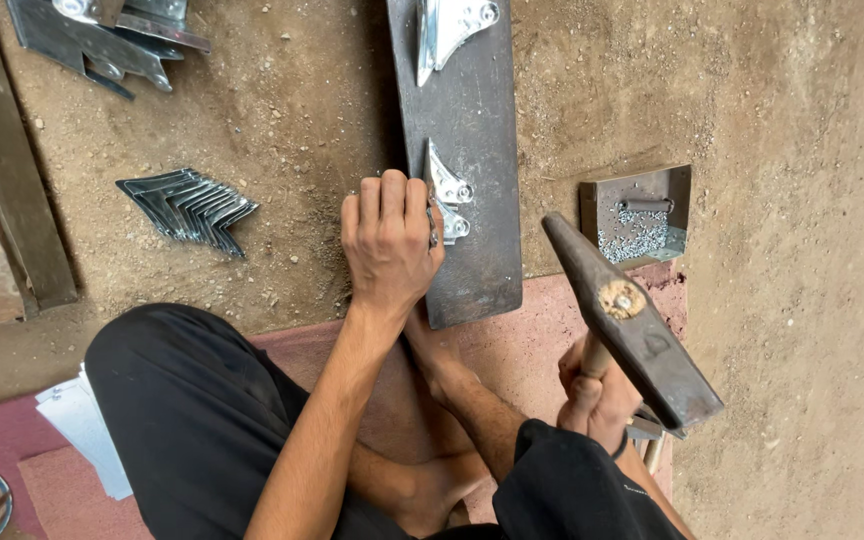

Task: The person sits on the ground and hammers small galvanized metal brackets flat on a long steel beam anvil, inserting nails/rivets and folding the pieces by hand. They then gather the finished brackets and arrange them in a metal tray with other formed metal parts.

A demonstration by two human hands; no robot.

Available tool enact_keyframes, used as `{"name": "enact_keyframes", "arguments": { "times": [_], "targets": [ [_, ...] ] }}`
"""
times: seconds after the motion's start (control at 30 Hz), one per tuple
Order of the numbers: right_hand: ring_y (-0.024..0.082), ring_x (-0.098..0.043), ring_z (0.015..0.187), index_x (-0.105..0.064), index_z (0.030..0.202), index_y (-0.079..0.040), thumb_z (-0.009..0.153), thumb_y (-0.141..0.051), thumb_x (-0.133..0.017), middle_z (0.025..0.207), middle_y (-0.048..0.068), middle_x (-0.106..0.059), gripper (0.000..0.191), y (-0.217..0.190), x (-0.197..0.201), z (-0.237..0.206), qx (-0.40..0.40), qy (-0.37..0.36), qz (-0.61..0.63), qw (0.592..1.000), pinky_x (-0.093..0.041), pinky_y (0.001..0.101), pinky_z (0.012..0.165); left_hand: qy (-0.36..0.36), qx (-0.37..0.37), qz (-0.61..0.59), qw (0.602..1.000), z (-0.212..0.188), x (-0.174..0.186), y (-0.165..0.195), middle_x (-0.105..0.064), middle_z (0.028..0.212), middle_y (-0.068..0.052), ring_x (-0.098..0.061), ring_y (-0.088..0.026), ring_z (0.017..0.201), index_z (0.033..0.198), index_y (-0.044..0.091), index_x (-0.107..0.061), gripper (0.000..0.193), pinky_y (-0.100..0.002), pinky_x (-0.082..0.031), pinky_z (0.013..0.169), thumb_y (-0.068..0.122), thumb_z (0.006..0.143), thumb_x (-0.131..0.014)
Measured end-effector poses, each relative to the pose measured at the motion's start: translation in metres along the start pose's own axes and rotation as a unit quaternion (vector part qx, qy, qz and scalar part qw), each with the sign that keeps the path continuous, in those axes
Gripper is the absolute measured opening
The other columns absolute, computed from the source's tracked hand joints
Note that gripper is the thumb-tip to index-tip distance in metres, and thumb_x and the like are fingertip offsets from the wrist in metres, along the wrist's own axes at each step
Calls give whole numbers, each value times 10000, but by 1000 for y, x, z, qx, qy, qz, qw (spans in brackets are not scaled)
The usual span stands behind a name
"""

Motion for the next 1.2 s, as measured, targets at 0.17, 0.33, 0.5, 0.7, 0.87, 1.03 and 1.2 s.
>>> {"name": "enact_keyframes", "arguments": {
  "times": [0.17, 0.33, 0.5, 0.7, 0.87, 1.03, 1.2],
  "targets": [
    [233, -571, 499, -634, 966, -11, 1064, -298, -463, 611, 109, -575, 348, 13, -7, 4, -135, -169, -45, 975, -464, 374, 508, -10, 5, 5, 1000, 3, 6, 2, -496, 941, -77, -510, -238, 907, 923, 77, -577, 154, -403, -416, 773, 184, 931, -687],
    [214, -616, 757, -577, 1112, 20, 1123, -251, -604, 867, 120, -602, 272, -4, -4, -6, 19, 105, 31, 994, -516, 349, 682, -14, 22, 0, 1000, 7, 9, 5, -494, 947, -79, -509, -244, 916, 925, 78, -569, 160, -404, -407, 773, 185, 925, -688],
    [137, -532, 626, -619, 1052, -20, 1048, -255, -682, 778, 65, -577, 244, -33, 6, 18, -35, 60, 329, 942, -443, 295, 540, -4, 40, -4, 999, 15, 8, 8, -507, 972, -90, -521, -257, 939, 934, 80, -568, 173, -405, -403, 773, 189, 898, -697],
    [183, -561, 666, -614, 1013, -83, 1072, -425, -631, 874, 82, -670, 348, -35, 36, 39, 171, 117, 487, 848, -490, 288, 596, -21, 44, -19, 999, 17, 10, 7, -506, 968, -94, -523, -262, 944, 933, 77, -567, 216, -412, -406, 769, 198, 839, -720],
    [241, -504, 463, -613, 1005, -59, 1053, -265, -488, 578, 136, -549, 245, 30, -35, 14, -137, -158, -87, 974, -409, 434, 456, -15, 48, 0, 999, 14, 7, 5, -502, 977, -74, -511, -228, 940, 949, 90, -577, 205, -390, -397, 769, 216, 887, -726],
    [195, -525, 524, -605, 929, -46, 1072, -336, -443, 642, 70, -567, 362, 52, -42, -33, -293, -165, 115, 935, -419, 404, 507, -10, 63, 26, 998, 12, 5, -4, -515, 897, -64, -503, -223, 854, 902, 100, -600, 320, -395, -373, 722, 394, 901, -726],
    [227, -534, 695, -594, 1036, -43, 1042, -426, -421, 814, 99, -568, 420, 43, -66, -35, -358, -204, 150, 899, -418, 428, 633, 66, 114, -71, 989, 0, 24, 4, -519, 814, -63, -482, -220, 774, 794, 102, -576, 295, -405, -343, 690, 347, 833, -736]
  ]
}}
Point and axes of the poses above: each hand's wrist, its own z-axis towards the middle knuckle, its own x-axis out of the back of the hand, y = z × x, the point moved 2 cm from there along z, towards the middle knuckle
